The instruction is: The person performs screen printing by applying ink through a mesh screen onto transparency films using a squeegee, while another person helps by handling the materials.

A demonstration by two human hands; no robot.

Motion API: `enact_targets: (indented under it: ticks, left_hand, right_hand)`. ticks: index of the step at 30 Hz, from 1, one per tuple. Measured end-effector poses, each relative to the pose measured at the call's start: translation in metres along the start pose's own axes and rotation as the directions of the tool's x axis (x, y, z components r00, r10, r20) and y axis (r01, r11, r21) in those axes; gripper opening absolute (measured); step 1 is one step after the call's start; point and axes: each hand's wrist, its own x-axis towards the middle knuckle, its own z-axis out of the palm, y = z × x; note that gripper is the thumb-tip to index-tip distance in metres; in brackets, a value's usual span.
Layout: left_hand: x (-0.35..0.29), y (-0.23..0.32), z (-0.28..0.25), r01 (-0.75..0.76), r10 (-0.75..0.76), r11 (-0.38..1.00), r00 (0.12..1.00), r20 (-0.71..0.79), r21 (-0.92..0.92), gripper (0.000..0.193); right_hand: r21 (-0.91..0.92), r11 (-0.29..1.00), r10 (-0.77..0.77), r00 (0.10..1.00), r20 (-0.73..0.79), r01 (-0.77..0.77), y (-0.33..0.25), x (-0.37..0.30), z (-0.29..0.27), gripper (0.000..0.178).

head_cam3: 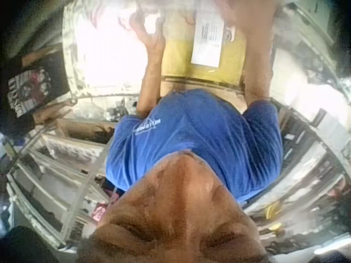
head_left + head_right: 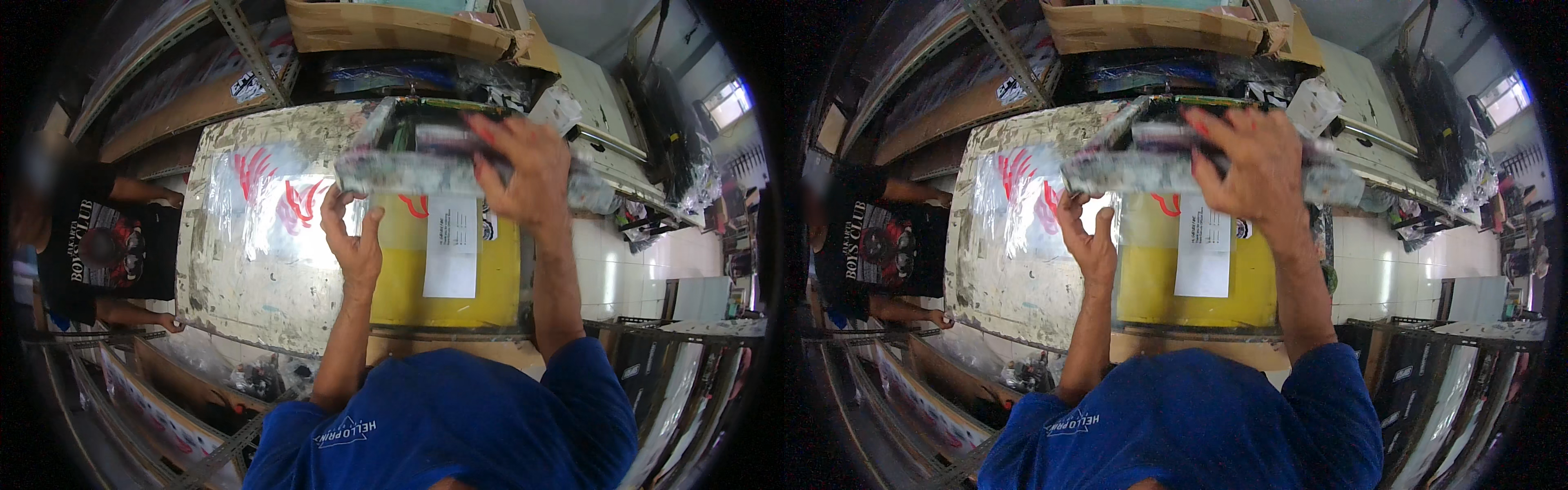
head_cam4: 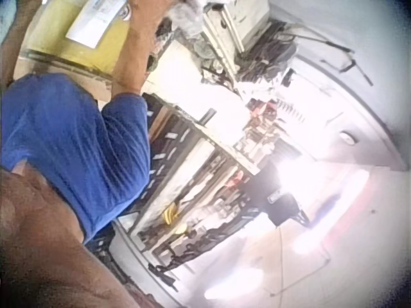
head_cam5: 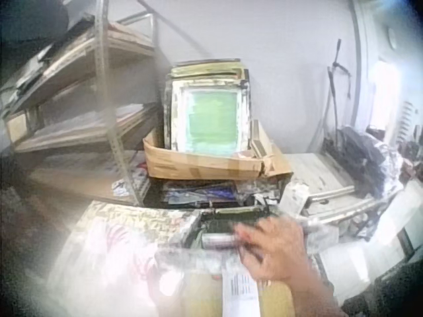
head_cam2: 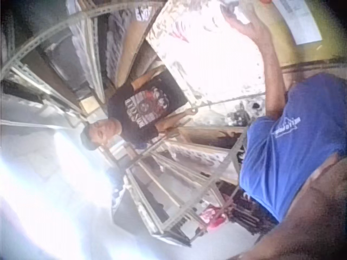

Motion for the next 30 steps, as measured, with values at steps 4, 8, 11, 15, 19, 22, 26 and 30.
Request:
enact_targets:
  ticks: [4,8,11,15,19,22,26,30]
  left_hand:
    - [-0.028,-0.082,-0.022,0.02,-0.028,0.747,1.0,0.002,0.665,0.057]
    - [-0.074,-0.109,-0.031,0.099,-0.248,0.373,0.969,-0.004,0.923,0.036]
    - [-0.083,-0.118,-0.034,0.031,-0.141,0.46,0.989,0.038,0.888,0.021]
    - [-0.074,-0.115,-0.019,0.168,-0.161,0.791,0.985,-0.065,0.588,0.016]
    - [-0.054,-0.09,-0.013,0.432,-0.406,0.862,0.901,-0.15,0.265,0.022]
    - [-0.04,-0.079,-0.022,0.461,-0.42,0.867,0.88,-0.221,0.188,0.02]
    - [-0.02,-0.1,-0.079,0.431,-0.368,0.89,0.873,-0.319,0.151,0.016]
    - [-0.001,-0.112,-0.16,0.379,-0.278,0.906,0.868,-0.412,0.188,0.017]
  right_hand:
    - [0.108,0.994,0.028,1.0,-0.012,-0.026,0.025,0.05,0.001,0.039]
    - [0.092,0.991,0.102,0.995,-0.001,-0.101,0.038,0.07,-0.001,0.037]
    - [0.08,0.994,0.083,0.996,-0.041,-0.08,0.045,0.079,0.002,0.036]
    - [0.057,0.996,0.066,0.996,-0.065,-0.062,0.053,0.083,0.006,0.036]
    - [0.065,0.992,0.105,0.993,0.049,-0.108,0.051,0.088,-0.001,0.036]
    - [0.03,0.99,0.132,0.986,0.104,-0.136,0.054,0.093,-0.004,0.036]
    - [0.041,0.993,0.11,0.992,0.066,-0.112,0.061,0.093,0.003,0.035]
    - [0.11,0.986,0.117,0.99,0.08,-0.126,0.061,0.095,0.001,0.034]
